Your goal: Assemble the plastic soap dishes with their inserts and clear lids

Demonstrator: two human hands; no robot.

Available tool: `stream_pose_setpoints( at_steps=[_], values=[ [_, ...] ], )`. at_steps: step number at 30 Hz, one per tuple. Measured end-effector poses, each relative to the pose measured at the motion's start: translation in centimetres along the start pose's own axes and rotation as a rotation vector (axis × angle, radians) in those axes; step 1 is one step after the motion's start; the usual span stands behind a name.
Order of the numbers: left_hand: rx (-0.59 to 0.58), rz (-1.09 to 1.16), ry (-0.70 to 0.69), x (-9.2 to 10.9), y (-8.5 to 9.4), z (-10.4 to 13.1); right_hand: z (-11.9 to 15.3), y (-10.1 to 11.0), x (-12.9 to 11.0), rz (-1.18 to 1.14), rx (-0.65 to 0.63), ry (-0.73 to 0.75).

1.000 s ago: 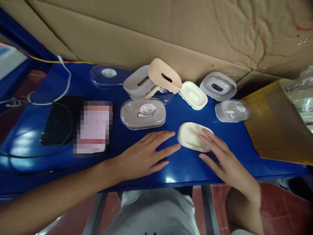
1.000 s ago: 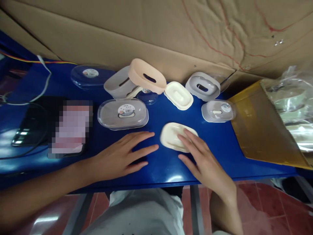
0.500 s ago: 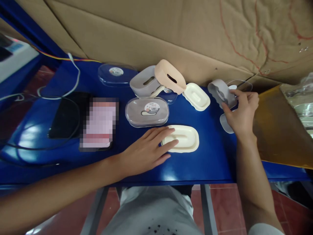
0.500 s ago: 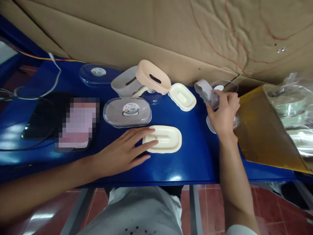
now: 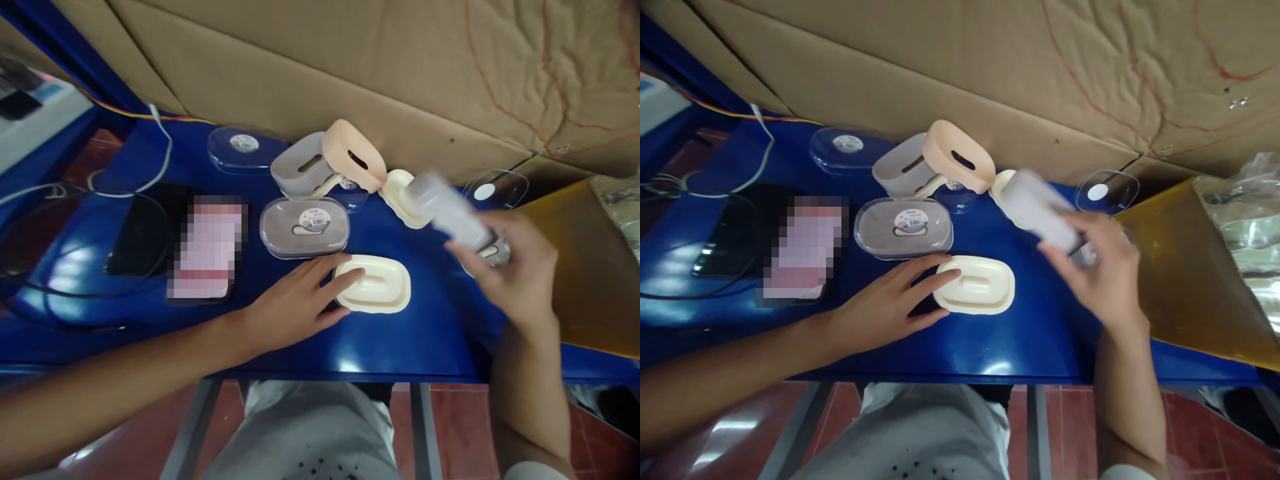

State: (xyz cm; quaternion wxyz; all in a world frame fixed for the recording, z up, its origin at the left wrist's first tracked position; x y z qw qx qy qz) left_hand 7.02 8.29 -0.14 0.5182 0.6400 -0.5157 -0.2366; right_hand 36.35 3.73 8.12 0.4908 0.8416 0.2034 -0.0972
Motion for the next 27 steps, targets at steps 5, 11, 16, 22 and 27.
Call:
stream_pose_setpoints(
  at_steps=[5, 11, 16, 22, 27],
  values=[
    [0.001, 0.072, 0.085, -0.3, 0.1, 0.0, 2.2, -2.7, -6.6, -0.087, -0.498, 0.238],
    [-0.018, 0.032, 0.070, -0.2, -0.1, 0.3, 3.4, -5.5, -8.0, -0.130, -0.663, 0.277],
    [-0.026, 0.031, 0.051, -0.4, -0.1, 0.2, 3.8, -6.2, -8.2, -0.134, -0.688, 0.286],
    [-0.041, 0.057, 0.006, -0.3, -0.2, 0.4, 3.8, -6.5, -8.8, -0.124, -0.726, 0.313],
    [-0.060, 0.072, -0.015, -0.3, -0.4, 0.6, 2.0, -5.2, -5.7, -0.191, -0.616, 0.223]
  ],
)
Point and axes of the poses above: each hand's wrist, its own z-axis away from the middle knuckle, its own y-axis out of the back of the hand, x = y × z, the point moved 5 cm from there along -z, towards the middle knuckle, and after that the axes turned 9 degrees about -z, right-handed, at the moved point
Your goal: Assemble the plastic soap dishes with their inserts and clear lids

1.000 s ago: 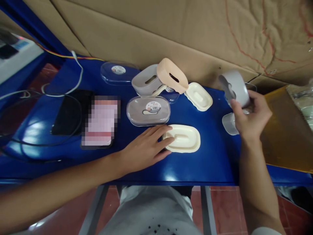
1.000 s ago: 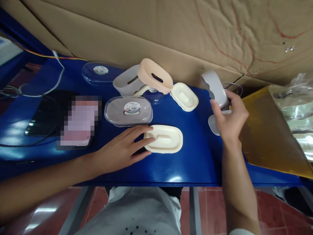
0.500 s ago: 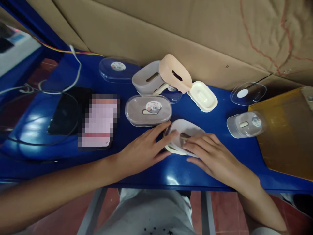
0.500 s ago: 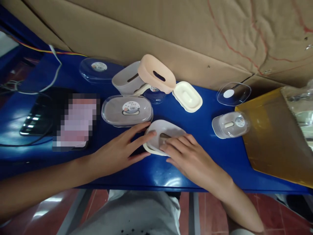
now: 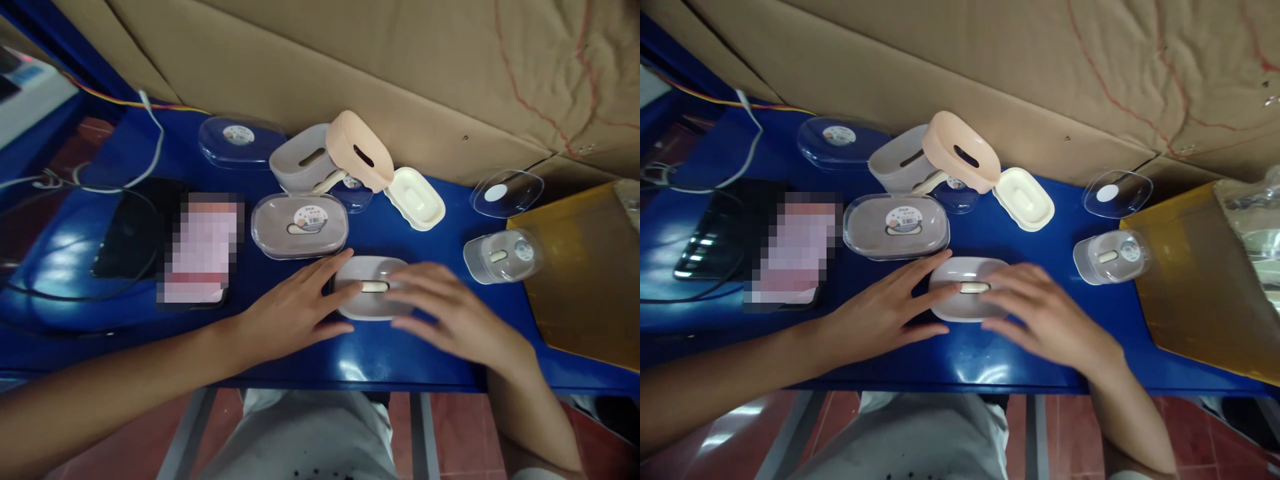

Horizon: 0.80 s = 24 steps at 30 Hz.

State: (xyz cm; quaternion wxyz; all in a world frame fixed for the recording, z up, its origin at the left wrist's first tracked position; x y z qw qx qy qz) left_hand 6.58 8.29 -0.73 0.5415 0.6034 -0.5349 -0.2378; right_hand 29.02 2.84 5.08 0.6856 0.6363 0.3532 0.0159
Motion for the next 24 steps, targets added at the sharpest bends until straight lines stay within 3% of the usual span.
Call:
stream_pose_setpoints(
  at_steps=[3, 7, 10, 13, 15, 18, 21, 24],
  values=[
    [-0.006, 0.002, -0.013, 0.1, 0.1, -0.1, 1.4, 4.1, 5.6, 0.226, 0.352, -0.279],
    [0.000, 0.004, -0.028, 0.2, 0.4, -0.4, 4.5, 8.4, 15.0, 0.413, 0.557, -0.629],
    [-0.003, 0.008, -0.016, 0.1, 0.4, -0.5, 5.4, 10.2, 20.7, 0.400, 0.559, -0.588],
    [-0.008, 0.007, -0.009, 0.1, 0.4, -0.5, 4.9, 11.0, 24.1, 0.486, 0.488, -0.533],
    [-0.011, -0.004, -0.014, 0.1, 0.5, -0.5, 4.3, 11.1, 24.7, 0.539, 0.449, -0.506],
    [-0.023, -0.032, -0.024, 0.1, 0.4, -0.5, 3.1, 10.8, 23.1, 0.547, 0.379, -0.438],
    [-0.022, -0.045, -0.029, 0.2, 0.4, -0.4, 2.1, 10.5, 18.6, 0.448, 0.383, -0.382],
    [-0.011, -0.026, -0.012, 0.2, 0.2, -0.4, 1.0, 9.0, 11.8, 0.346, 0.444, -0.281]
  ],
)
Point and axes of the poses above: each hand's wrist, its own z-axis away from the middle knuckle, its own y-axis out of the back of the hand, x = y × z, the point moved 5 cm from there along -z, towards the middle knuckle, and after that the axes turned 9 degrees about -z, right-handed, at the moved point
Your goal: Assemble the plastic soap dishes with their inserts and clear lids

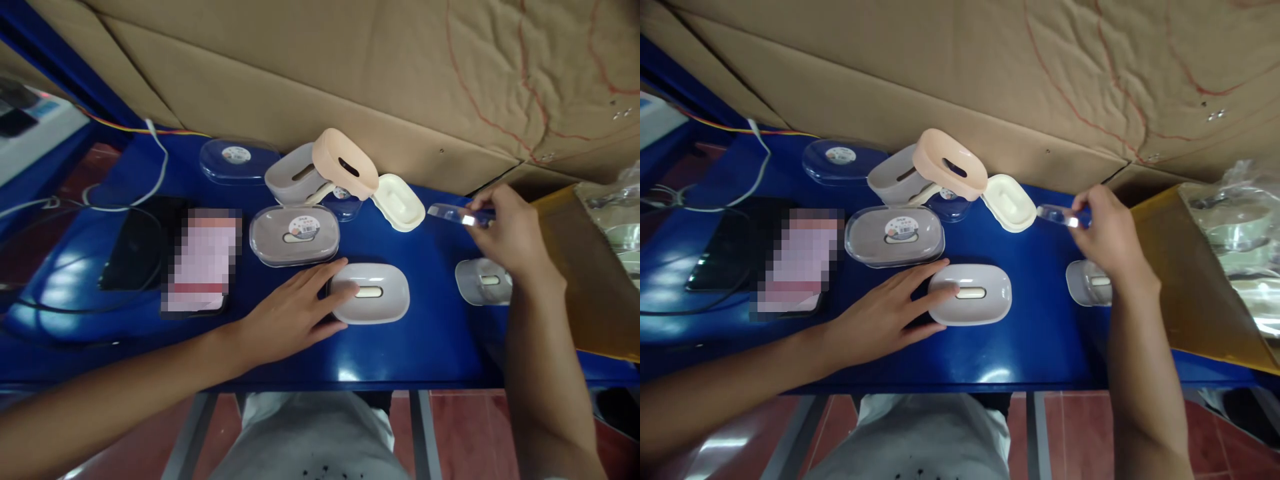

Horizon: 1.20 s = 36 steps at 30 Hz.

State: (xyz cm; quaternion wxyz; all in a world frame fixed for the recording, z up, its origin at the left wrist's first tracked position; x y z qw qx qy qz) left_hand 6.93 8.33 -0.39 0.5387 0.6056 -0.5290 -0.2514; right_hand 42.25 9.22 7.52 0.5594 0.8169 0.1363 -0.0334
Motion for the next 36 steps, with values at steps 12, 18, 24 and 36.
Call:
stream_pose_setpoints(
  at_steps=[12, 18, 24, 36],
  values=[
    [0.032, 0.207, 0.154, -0.8, -0.3, -0.1, 5.6, -4.3, -17.5, -0.307, -0.190, 0.524],
    [0.046, 0.192, 0.125, -0.7, -0.3, 0.0, 6.0, -3.8, -17.0, -0.411, -0.261, 0.509],
    [0.040, 0.202, 0.123, -0.7, -0.4, 0.2, 6.3, -4.3, -16.1, -0.521, -0.391, 0.406],
    [0.064, 0.212, 0.115, -0.4, 0.1, -0.4, 7.3, -6.2, -16.7, -0.101, -0.401, 0.440]
  ],
)
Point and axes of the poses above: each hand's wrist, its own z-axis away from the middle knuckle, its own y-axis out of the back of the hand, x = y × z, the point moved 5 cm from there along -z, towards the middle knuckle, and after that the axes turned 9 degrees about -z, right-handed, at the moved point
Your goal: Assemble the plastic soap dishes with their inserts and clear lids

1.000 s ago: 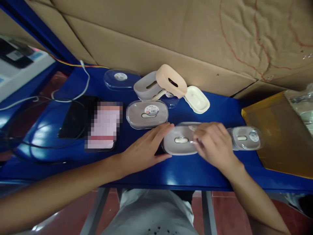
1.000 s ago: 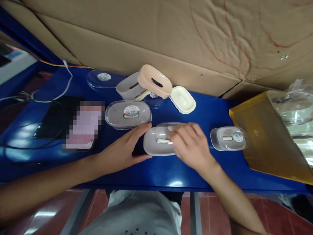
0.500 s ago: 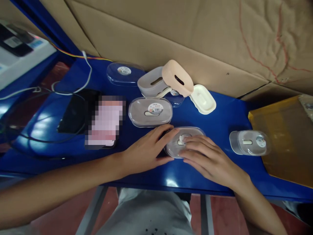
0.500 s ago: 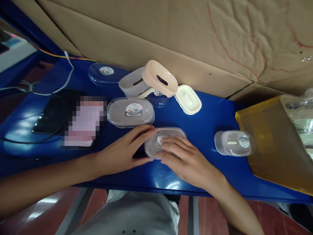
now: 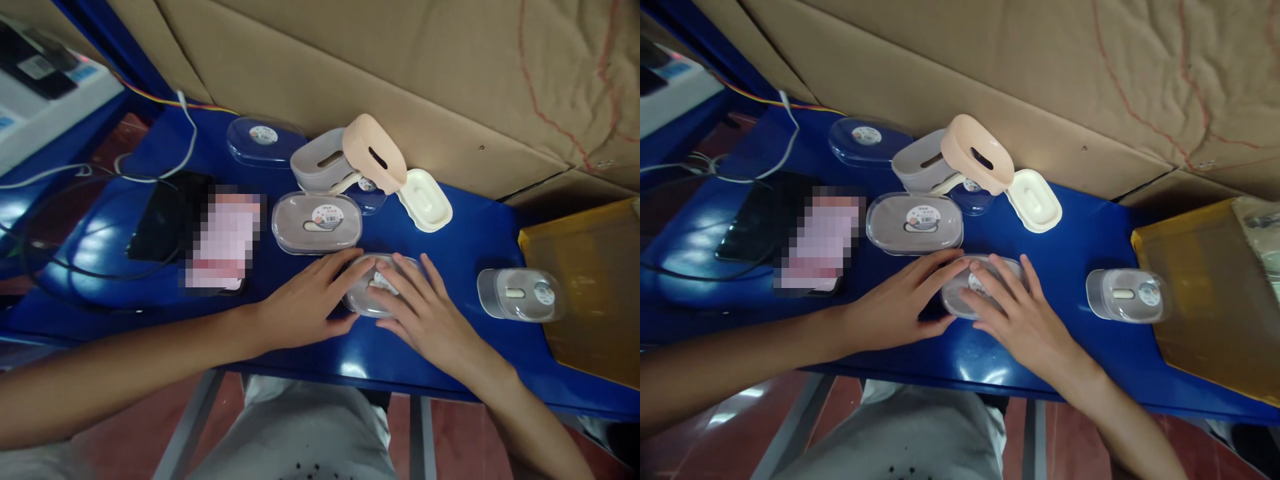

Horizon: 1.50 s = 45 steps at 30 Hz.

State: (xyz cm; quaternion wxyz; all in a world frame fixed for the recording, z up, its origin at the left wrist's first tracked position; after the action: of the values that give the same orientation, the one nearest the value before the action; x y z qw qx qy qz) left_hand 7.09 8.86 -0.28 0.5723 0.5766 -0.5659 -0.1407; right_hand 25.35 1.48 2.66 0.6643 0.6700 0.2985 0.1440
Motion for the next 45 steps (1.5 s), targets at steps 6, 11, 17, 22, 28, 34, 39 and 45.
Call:
stream_pose_setpoints(
  at_steps=[6, 11, 17, 22, 28, 34, 39, 45],
  values=[
    [0.008, 0.029, 0.011, -0.1, 0.1, -0.1, 0.3, -0.6, 0.3, 0.075, 0.035, 0.051],
    [-0.006, 0.017, 0.030, -0.4, 0.1, -0.1, 0.2, -1.0, 0.1, 0.074, 0.056, 0.006],
    [0.003, -0.007, 0.023, -0.3, 0.1, -0.2, 0.2, -0.5, 0.7, -0.042, 0.079, -0.026],
    [0.000, -0.028, 0.049, -0.4, -0.1, 0.1, 0.4, -0.3, 2.7, -0.245, 0.009, -0.032],
    [0.000, -0.044, 0.056, -0.5, 0.1, 0.1, 0.4, -0.7, 2.3, -0.148, 0.021, -0.053],
    [0.003, 0.005, 0.065, -0.3, 0.2, 0.1, 0.4, 0.1, 1.9, -0.107, 0.008, -0.014],
    [-0.006, 0.031, 0.045, -0.1, 0.2, 0.1, 0.3, 0.2, 1.8, -0.165, 0.017, 0.015],
    [-0.050, 0.064, 0.058, -0.1, -0.1, 0.1, 0.2, 0.6, 1.4, -0.177, 0.039, 0.055]
  ],
)
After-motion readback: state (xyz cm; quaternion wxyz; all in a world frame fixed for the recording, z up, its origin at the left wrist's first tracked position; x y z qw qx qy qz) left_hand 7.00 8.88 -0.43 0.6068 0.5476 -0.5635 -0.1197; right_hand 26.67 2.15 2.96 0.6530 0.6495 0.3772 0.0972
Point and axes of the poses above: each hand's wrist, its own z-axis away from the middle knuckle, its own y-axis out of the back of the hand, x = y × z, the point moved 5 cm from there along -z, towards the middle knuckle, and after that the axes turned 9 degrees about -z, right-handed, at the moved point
